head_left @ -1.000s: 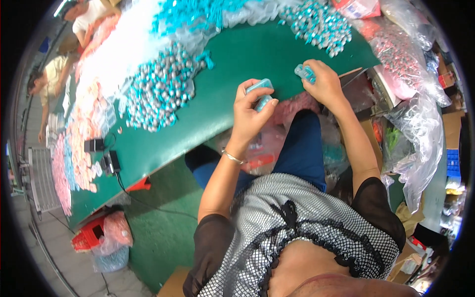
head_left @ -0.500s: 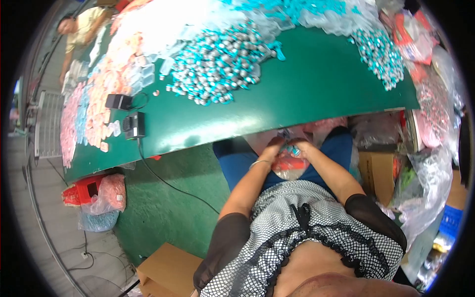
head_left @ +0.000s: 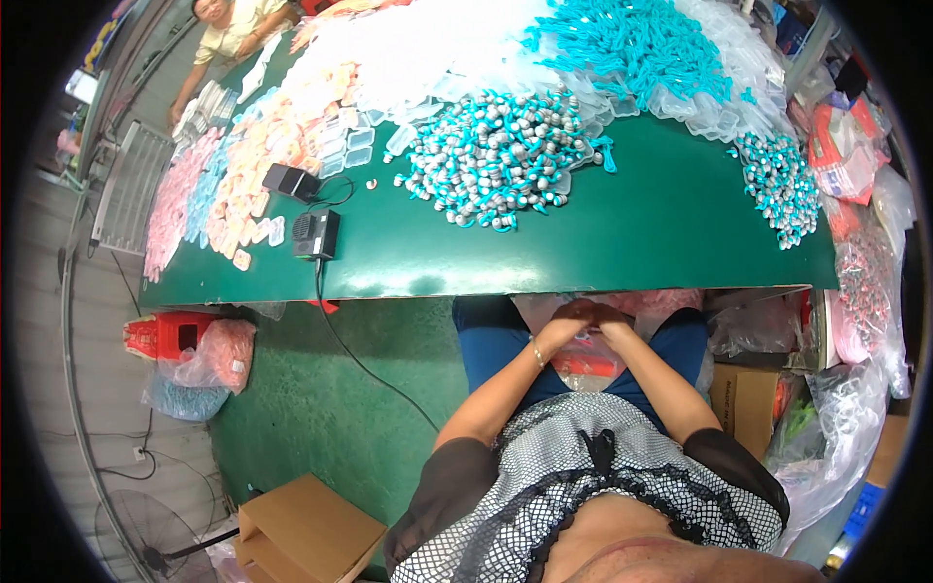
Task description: Sorting small blue beads and other colorful components into plastic compartmentalized containers.
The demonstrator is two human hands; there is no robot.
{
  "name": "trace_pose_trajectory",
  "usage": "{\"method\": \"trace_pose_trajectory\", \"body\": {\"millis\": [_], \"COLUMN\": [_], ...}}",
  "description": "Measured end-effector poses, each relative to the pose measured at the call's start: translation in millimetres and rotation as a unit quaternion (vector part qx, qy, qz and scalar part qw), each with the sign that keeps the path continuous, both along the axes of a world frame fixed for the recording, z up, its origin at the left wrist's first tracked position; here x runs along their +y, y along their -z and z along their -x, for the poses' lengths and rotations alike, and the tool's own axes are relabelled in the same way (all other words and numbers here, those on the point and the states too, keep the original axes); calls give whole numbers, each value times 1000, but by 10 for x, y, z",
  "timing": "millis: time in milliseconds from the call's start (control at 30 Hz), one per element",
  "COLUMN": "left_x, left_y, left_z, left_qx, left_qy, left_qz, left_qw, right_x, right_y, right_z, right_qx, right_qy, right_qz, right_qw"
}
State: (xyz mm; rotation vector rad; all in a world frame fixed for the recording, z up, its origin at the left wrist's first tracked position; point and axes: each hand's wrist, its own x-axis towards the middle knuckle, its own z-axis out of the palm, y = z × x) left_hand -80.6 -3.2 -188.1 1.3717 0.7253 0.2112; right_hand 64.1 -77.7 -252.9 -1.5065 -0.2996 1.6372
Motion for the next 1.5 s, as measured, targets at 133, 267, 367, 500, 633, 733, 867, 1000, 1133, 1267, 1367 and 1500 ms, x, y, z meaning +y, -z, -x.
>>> {"method": "trace_pose_trajectory", "body": {"millis": [133,267,367,500,633,733,867,1000,1133,1267,1367,1500], "left_x": [183,756,1523,2764,3829,4401,5073,5023,4823,4672,4617,4476], "left_y": [-1324,-2499,-2935,-2942,-2837,-2796,-2719,-2842,-2866,-2953,-2969,-3020], "left_z": [313,680,668,345,0,-376,-725,-1226,-1345,-1416,-1398,-1430], "left_qx": [-126,-207,-212,-182,-143,-70,29,189,-55,-20,-47,-67], "left_qy": [256,212,-79,-241,-280,-273,-285,-235,-131,-67,-38,-11], "left_qz": [31,-25,-239,-279,-342,-401,-433,-457,-291,-274,-244,-207], "left_qw": [958,955,944,911,885,871,855,837,946,959,968,976], "right_x": [-467,-535,-206,193,281,253,326,310,369,376,370,371], "right_y": [-1315,-2777,-2970,-2870,-2729,-2824,-2855,-2941,-2918,-2942,-2932,-2924], "right_z": [-154,-371,-543,-884,-960,-886,-805,-828,-845,-847,-835,-824], "right_qx": [-111,-156,-447,-692,-701,-724,-715,-723,-726,-725,-726,-722], "right_qy": [-179,-155,-18,10,-25,-72,-84,-80,-90,-93,-82,-80], "right_qz": [-215,-290,-375,-341,-292,-266,-253,-227,-227,-231,-235,-241], "right_qw": [954,932,812,636,650,632,646,648,643,642,641,643]}}
